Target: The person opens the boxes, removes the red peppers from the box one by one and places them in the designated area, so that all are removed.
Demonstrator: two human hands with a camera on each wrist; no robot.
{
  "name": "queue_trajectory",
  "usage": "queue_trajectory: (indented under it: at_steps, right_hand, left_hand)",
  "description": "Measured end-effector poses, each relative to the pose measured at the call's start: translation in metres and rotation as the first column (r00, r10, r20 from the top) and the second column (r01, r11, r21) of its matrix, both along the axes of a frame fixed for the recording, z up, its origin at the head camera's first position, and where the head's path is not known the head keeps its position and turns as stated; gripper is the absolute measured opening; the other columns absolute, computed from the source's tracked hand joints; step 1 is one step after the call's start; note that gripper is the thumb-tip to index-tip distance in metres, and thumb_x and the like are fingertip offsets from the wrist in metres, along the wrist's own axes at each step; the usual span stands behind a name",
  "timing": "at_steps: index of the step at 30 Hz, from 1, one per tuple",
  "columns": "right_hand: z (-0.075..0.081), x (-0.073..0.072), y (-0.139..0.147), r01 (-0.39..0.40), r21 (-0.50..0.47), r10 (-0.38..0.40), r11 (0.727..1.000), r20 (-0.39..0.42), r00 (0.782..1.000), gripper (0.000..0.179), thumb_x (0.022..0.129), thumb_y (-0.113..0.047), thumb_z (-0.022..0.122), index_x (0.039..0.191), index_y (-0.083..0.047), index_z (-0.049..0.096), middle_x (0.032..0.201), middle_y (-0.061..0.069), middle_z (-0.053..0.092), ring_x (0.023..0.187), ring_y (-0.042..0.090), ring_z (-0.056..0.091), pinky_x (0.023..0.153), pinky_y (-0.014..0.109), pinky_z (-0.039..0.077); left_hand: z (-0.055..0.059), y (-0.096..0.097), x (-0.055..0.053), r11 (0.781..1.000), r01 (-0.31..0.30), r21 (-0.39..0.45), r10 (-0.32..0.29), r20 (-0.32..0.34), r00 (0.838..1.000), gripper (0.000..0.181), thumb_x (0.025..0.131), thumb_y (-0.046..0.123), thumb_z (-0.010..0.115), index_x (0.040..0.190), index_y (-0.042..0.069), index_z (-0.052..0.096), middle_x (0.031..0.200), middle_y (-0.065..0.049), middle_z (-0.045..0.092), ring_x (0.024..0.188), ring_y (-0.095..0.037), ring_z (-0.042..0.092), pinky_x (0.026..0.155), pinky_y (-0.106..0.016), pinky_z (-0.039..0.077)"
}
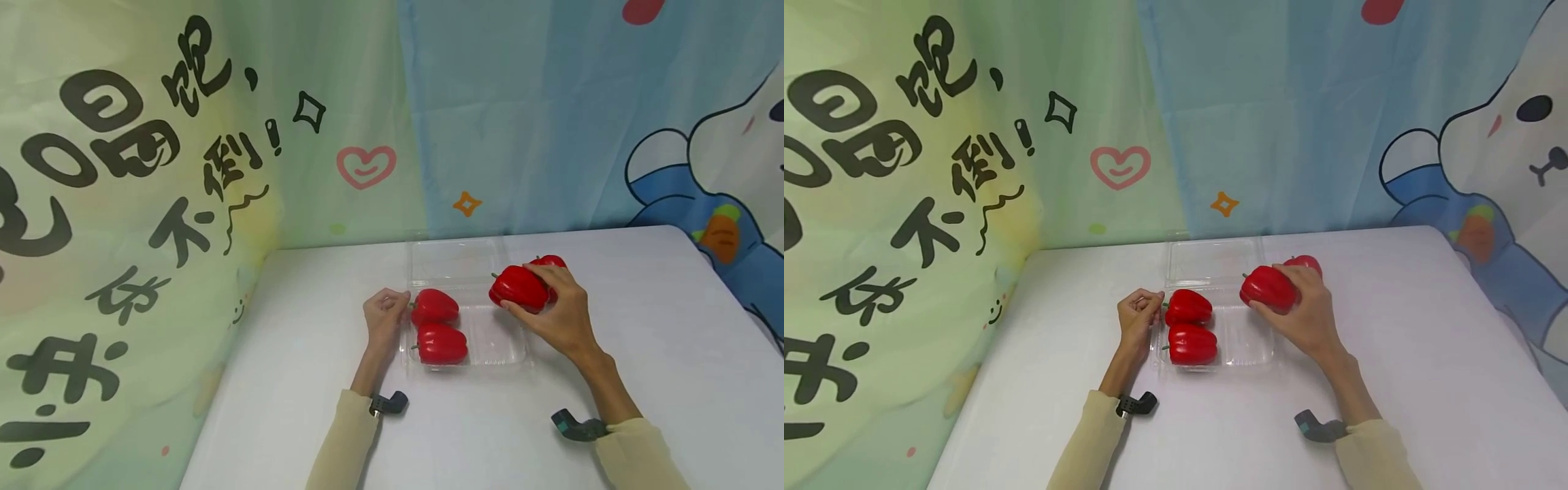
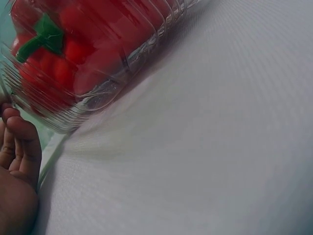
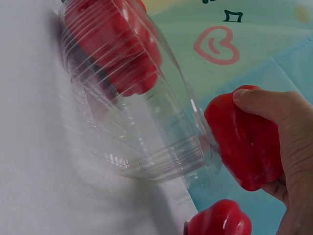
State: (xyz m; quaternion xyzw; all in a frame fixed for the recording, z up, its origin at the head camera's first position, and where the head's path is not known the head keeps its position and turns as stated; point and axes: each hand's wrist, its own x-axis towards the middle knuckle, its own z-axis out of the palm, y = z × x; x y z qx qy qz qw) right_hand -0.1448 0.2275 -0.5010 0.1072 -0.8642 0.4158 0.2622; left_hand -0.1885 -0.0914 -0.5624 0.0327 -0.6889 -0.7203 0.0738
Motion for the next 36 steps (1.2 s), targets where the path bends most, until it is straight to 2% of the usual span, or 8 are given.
queue_trajectory:
  at_steps: [11,22,26,33,36]
  right_hand:
    - [-0.004,0.002,0.003,0.034,-0.042,-0.035,0.999,-0.01,0.999,0.081,0.068,-0.004,0.099,0.142,-0.001,0.067,0.14,0.023,0.067,0.13,0.04,0.061,0.093,-0.003,0.033]
    - [-0.004,0.005,0.007,0.095,-0.059,-0.099,0.994,-0.058,0.993,0.078,0.067,-0.004,0.099,0.139,0.001,0.068,0.137,0.027,0.069,0.127,0.044,0.062,0.095,-0.004,0.032]
    - [-0.003,0.005,0.01,0.112,-0.083,-0.119,0.99,-0.078,0.99,0.076,0.068,-0.003,0.098,0.139,0.001,0.069,0.135,0.026,0.07,0.124,0.043,0.063,0.095,-0.004,0.034]
    - [-0.002,0.006,0.016,0.161,-0.126,-0.169,0.979,-0.062,0.984,0.076,0.071,-0.004,0.098,0.141,0.0,0.068,0.138,0.025,0.07,0.125,0.042,0.064,0.094,-0.004,0.035]
    - [-0.002,0.006,0.019,0.185,-0.135,-0.193,0.973,-0.045,0.98,0.075,0.073,-0.006,0.098,0.142,-0.001,0.068,0.139,0.023,0.07,0.128,0.041,0.064,0.094,-0.004,0.035]
  left_hand:
    - [0.001,-0.001,0.001,1.0,0.003,0.022,-0.003,-0.006,1.0,0.026,0.102,0.021,0.077,0.091,-0.001,0.07,0.064,0.002,0.063,0.061,-0.011,0.057,0.06,-0.02,0.047]
    - [0.0,-0.002,0.002,1.0,-0.002,0.019,0.002,-0.007,1.0,0.022,0.101,0.022,0.078,0.087,0.006,0.071,0.063,0.005,0.064,0.062,-0.009,0.056,0.06,-0.02,0.046]
    - [0.0,-0.001,0.002,1.0,-0.001,0.004,0.001,-0.018,1.0,0.023,0.101,0.022,0.077,0.089,0.004,0.071,0.063,0.004,0.064,0.062,-0.01,0.057,0.06,-0.02,0.046]
    - [0.003,0.0,0.003,1.0,-0.002,0.004,0.002,-0.028,1.0,0.025,0.101,0.021,0.078,0.09,0.0,0.072,0.065,-0.005,0.065,0.062,-0.011,0.057,0.059,-0.02,0.047]
    - [0.002,0.0,0.001,1.0,0.005,0.007,-0.005,-0.026,1.0,0.025,0.101,0.021,0.077,0.09,0.0,0.071,0.065,-0.005,0.065,0.062,-0.011,0.057,0.059,-0.02,0.046]
